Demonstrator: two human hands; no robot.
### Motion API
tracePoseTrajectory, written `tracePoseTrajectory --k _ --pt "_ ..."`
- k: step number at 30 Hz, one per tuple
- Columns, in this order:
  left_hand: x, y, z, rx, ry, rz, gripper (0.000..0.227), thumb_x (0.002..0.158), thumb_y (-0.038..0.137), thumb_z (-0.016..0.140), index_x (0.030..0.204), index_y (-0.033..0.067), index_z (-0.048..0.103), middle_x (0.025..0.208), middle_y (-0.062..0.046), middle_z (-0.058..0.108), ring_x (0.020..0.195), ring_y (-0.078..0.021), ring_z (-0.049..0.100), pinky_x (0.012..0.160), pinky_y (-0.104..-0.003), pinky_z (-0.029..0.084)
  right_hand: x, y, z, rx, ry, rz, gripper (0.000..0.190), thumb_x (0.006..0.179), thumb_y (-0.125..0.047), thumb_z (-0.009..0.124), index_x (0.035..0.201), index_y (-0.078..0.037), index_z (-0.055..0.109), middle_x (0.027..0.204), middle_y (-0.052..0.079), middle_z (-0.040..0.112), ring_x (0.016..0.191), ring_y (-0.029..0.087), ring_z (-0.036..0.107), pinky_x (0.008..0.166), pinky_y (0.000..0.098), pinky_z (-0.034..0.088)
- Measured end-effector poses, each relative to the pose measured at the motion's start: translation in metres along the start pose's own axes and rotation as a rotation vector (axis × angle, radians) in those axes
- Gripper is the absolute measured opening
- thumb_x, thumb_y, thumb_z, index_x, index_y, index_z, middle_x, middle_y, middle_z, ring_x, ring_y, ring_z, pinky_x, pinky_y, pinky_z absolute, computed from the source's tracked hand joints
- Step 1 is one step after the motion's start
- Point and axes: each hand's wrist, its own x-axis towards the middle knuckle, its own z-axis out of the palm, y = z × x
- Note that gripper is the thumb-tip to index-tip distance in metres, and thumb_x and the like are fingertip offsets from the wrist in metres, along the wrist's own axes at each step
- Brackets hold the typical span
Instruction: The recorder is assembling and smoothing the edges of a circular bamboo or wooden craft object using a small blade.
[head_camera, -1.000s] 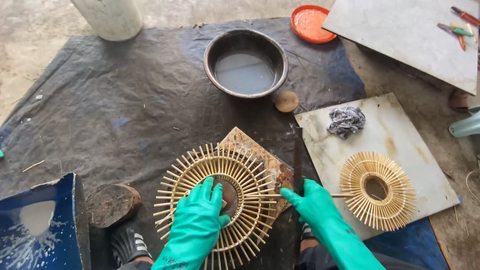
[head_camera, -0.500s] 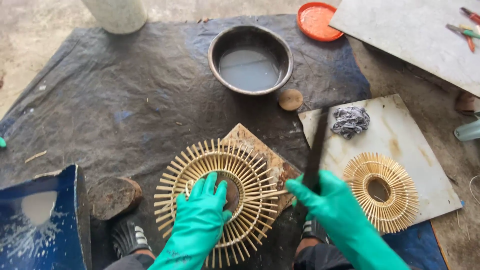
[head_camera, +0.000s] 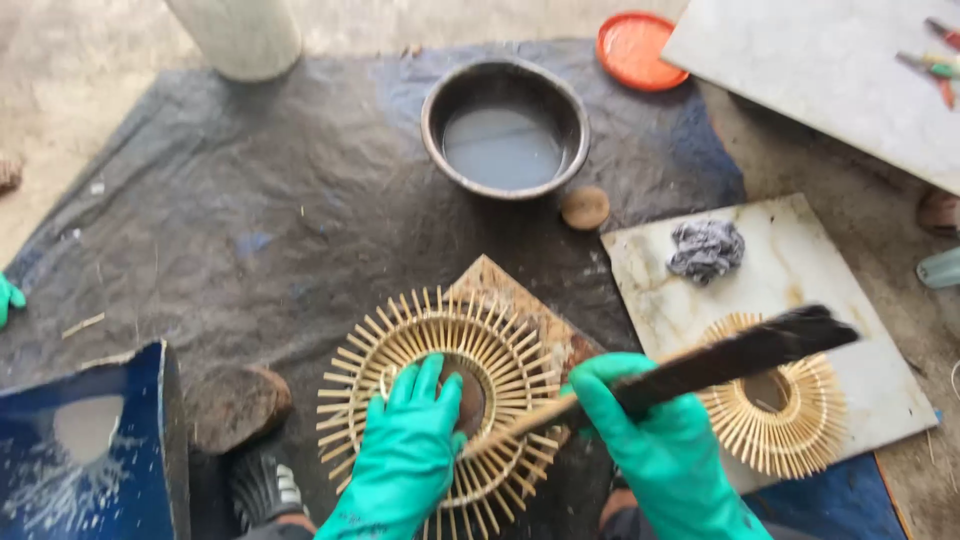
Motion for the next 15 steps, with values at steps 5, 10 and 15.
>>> tracePoseTrajectory --k 5,10,15 --pt "-0.007 0.003 -0.006 -0.119 -0.089 -0.081 0.061 0.088 0.038 0.075 0.139 0.0137 0.053 0.157 -0.012 0.038 0.143 -0.0361 0.036 0.106 -0.063 0.035 -0.012 -0.007 -0.002 0.192 -0.007 -0.097 0.02 0.096 -0.009 0.07 0.112 0.002 0.071 0.098 0.01 0.077 0.083 0.015 0.074 0.073 0.0278 0.062" --pt "-0.004 0.0 -0.003 -0.127 -0.144 -0.111 0.071 0.077 0.034 0.081 0.14 0.0165 0.053 0.159 -0.014 0.034 0.144 -0.0374 0.033 0.103 -0.064 0.033 -0.026 0.002 -0.002 0.101 -0.058 -0.112 0.022 0.096 -0.005 0.071 0.117 0.003 0.07 0.097 0.012 0.075 0.083 0.017 0.07 0.071 0.0304 0.059" --pt "-0.005 0.002 -0.003 -0.125 -0.07 -0.082 0.076 0.074 0.032 0.082 0.143 0.0155 0.054 0.16 -0.016 0.038 0.143 -0.0391 0.037 0.1 -0.063 0.036 -0.032 0.037 -0.006 -0.058 -0.093 -0.093 0.022 0.097 0.0 0.076 0.118 0.001 0.069 0.091 0.014 0.073 0.076 0.019 0.064 0.067 0.0306 0.053"
